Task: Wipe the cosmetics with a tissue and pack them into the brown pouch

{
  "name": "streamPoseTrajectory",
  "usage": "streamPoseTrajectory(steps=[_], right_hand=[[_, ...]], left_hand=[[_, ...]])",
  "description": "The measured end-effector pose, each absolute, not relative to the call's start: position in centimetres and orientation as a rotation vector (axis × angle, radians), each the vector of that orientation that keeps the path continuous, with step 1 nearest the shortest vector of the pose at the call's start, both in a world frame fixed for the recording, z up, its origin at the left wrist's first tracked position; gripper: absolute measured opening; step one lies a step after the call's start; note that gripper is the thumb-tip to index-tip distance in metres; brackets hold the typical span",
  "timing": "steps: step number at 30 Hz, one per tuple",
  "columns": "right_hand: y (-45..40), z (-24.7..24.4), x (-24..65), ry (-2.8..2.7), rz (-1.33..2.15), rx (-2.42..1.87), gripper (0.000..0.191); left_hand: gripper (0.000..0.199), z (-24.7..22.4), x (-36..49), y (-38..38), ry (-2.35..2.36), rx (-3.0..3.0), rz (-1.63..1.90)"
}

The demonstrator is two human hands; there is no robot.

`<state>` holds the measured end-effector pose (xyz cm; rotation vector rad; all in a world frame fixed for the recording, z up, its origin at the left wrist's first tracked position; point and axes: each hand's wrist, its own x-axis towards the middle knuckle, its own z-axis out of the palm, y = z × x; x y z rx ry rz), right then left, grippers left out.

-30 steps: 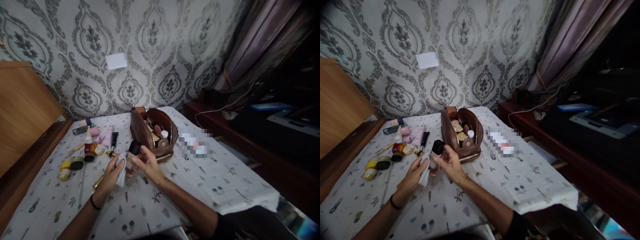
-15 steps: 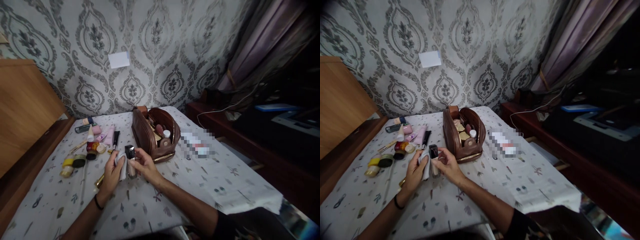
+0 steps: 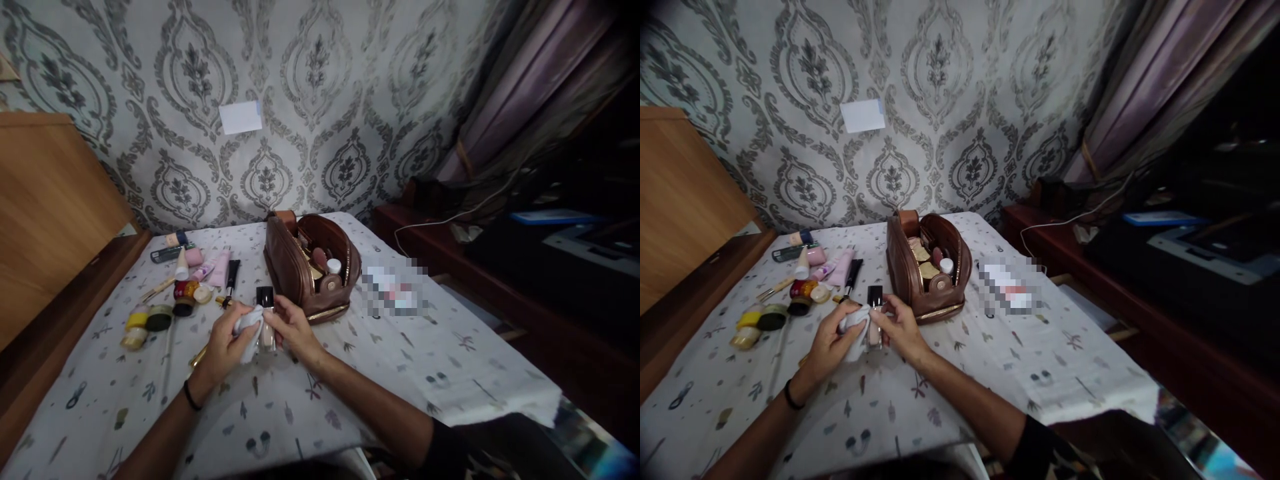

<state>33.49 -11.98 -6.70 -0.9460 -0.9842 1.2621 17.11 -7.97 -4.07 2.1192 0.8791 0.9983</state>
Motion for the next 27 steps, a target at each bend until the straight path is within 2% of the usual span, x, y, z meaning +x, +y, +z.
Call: streamPoseTrajectory(steps=[6, 10, 22, 27], right_hand=[[-11.7, -6.7, 33.6, -0.894, 1.279, -0.935, 0.061], [-11.8, -6.4, 33.5, -0.879, 1.280, -0.904, 0.057], [-12.0, -6.4, 33.7, -0.972, 1.519, -0.806, 0.065], [-12.5, -5.7, 33.7, -0.934, 1.677, -0.666, 0.062]], left_hand=[[0.013, -2.9, 16.2, -7.7, 0.761, 2.175, 0.688], [0.011, -2.6, 15.7, -7.7, 0.687, 2.192, 0.602], [0.017, -2.7, 15.5, -7.4, 0.812, 2.034, 0.730], [0.023, -3.0, 15.2, -6.9, 0.866, 1.978, 0.823]])
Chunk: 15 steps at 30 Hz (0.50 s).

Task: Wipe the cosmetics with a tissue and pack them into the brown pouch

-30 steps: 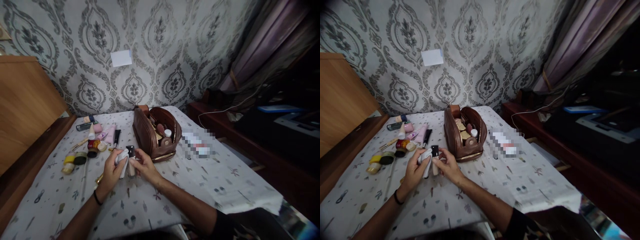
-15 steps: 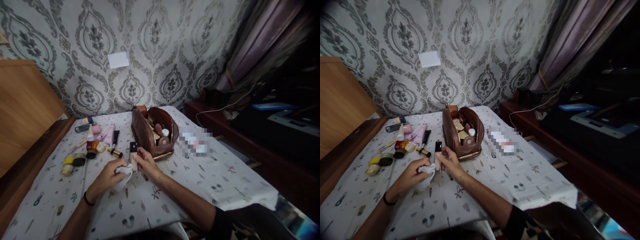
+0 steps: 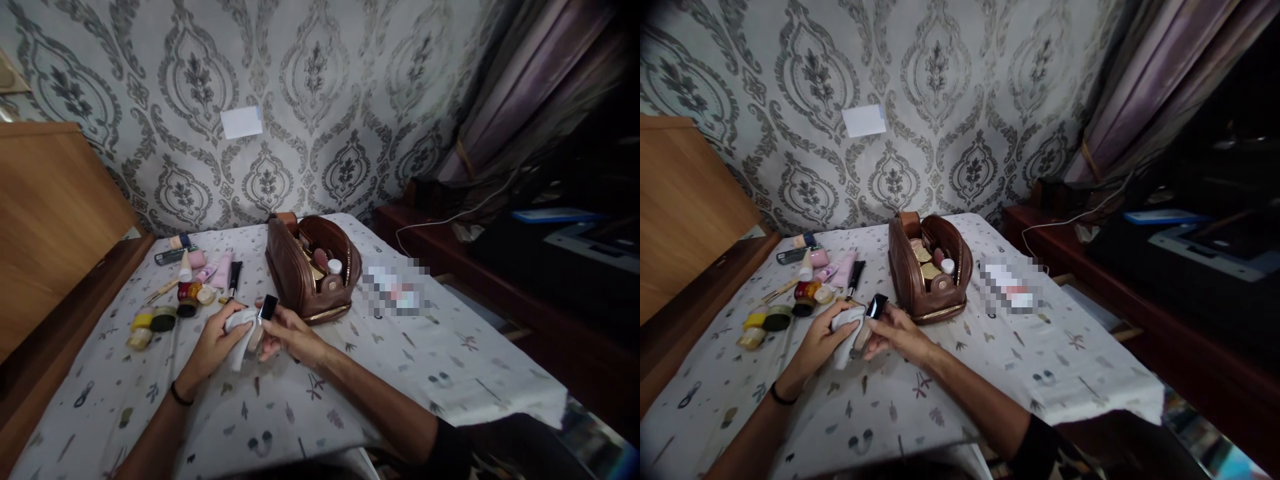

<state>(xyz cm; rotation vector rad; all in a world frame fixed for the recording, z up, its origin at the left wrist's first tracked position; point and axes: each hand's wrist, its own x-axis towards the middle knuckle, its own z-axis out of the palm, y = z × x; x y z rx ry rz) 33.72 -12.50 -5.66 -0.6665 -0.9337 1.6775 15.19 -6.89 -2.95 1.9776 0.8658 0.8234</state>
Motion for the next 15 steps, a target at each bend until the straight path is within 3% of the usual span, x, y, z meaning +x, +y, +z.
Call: streamPoseTrajectory(steps=[5, 15], right_hand=[[-12.48, -6.07, 33.70, -1.040, 1.737, -0.725, 0.065], [-12.42, -6.11, 33.25, -1.062, 1.534, -1.008, 0.062]], left_hand=[[0.025, -3.06, 15.28, -6.96, 0.932, 1.944, 0.925], [0.022, -3.23, 15.47, -7.34, 0.890, 1.996, 0.971]])
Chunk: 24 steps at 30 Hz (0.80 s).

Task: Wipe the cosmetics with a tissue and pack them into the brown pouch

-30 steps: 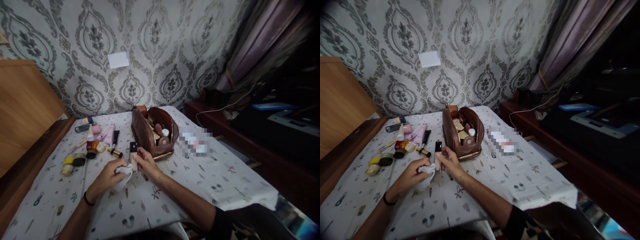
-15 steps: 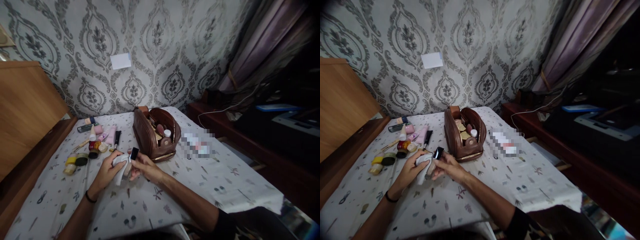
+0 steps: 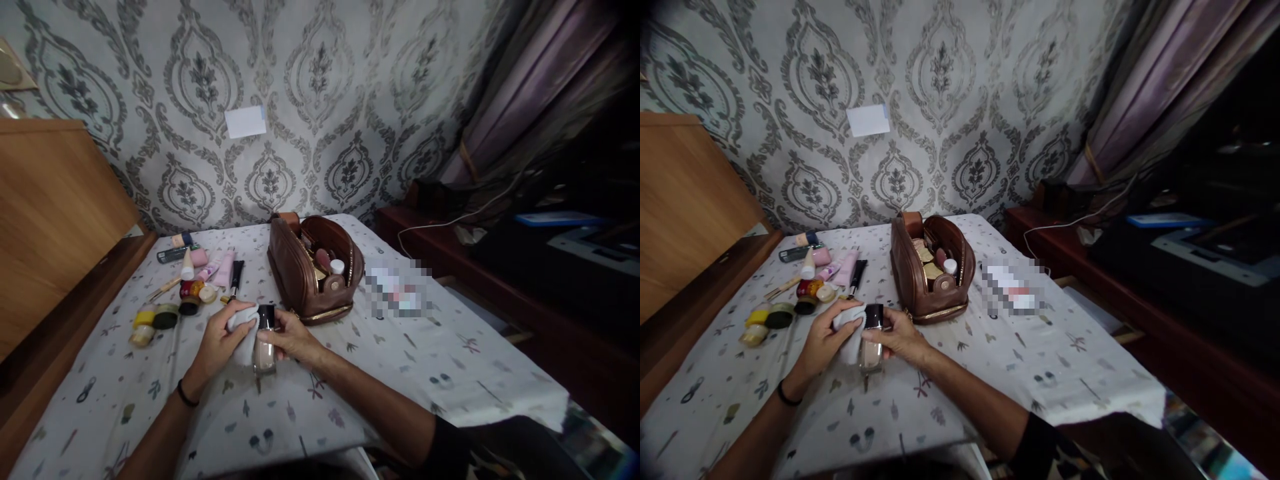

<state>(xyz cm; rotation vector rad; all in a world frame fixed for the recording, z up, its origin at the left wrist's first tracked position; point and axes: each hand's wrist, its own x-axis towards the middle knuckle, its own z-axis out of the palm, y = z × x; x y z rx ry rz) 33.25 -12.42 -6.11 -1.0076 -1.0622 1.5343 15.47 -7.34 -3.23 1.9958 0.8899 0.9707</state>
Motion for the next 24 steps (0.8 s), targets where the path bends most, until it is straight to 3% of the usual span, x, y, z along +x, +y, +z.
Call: streamPoseTrajectory(steps=[7, 14, 24], right_hand=[[-11.9, -6.8, 33.0, -0.898, 1.412, -0.982, 0.061], [-11.8, -6.8, 32.9, -0.864, 1.348, -0.960, 0.059], [-11.7, -7.4, 33.2, -0.969, 1.486, -0.779, 0.053]], left_hand=[[0.021, -2.8, 15.5, -7.3, 0.785, 2.063, 0.741], [0.034, -2.0, 14.9, -7.3, 0.763, 1.987, 0.462], [0.036, -3.2, 15.7, -7.4, 0.859, 1.951, 0.627]])
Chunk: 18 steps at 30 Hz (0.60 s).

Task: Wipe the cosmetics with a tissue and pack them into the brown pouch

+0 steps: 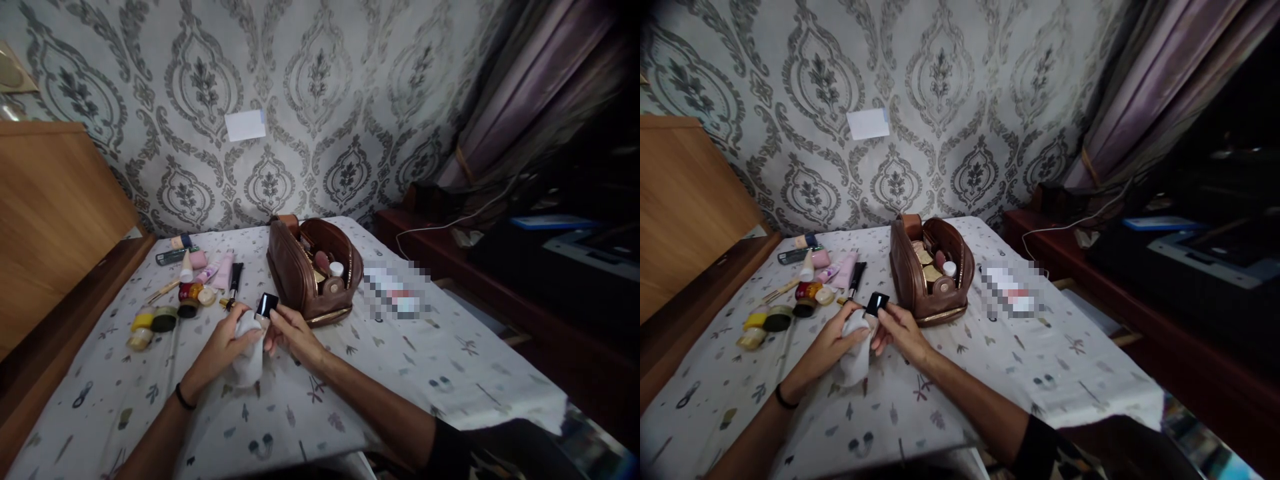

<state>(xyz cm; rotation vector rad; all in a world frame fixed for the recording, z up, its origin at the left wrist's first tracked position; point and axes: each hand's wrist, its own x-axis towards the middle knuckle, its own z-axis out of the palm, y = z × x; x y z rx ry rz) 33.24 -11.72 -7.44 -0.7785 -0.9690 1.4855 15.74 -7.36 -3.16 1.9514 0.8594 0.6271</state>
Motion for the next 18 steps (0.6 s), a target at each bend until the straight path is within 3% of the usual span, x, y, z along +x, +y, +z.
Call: streamPoseTrajectory(steps=[3, 9, 18], right_hand=[[-11.9, -7.5, 33.3, -1.124, 1.434, -0.821, 0.054], [-12.3, -7.1, 33.7, -1.511, 1.012, -0.949, 0.051], [-12.4, -6.4, 34.0, -1.364, 1.171, -0.886, 0.053]], left_hand=[[0.036, -3.4, 16.0, -7.5, 0.919, 1.944, 0.665], [0.043, -3.9, 16.4, -7.6, 0.937, 1.925, 0.724], [0.049, -3.4, 15.9, -7.3, 0.794, 1.680, 0.633]])
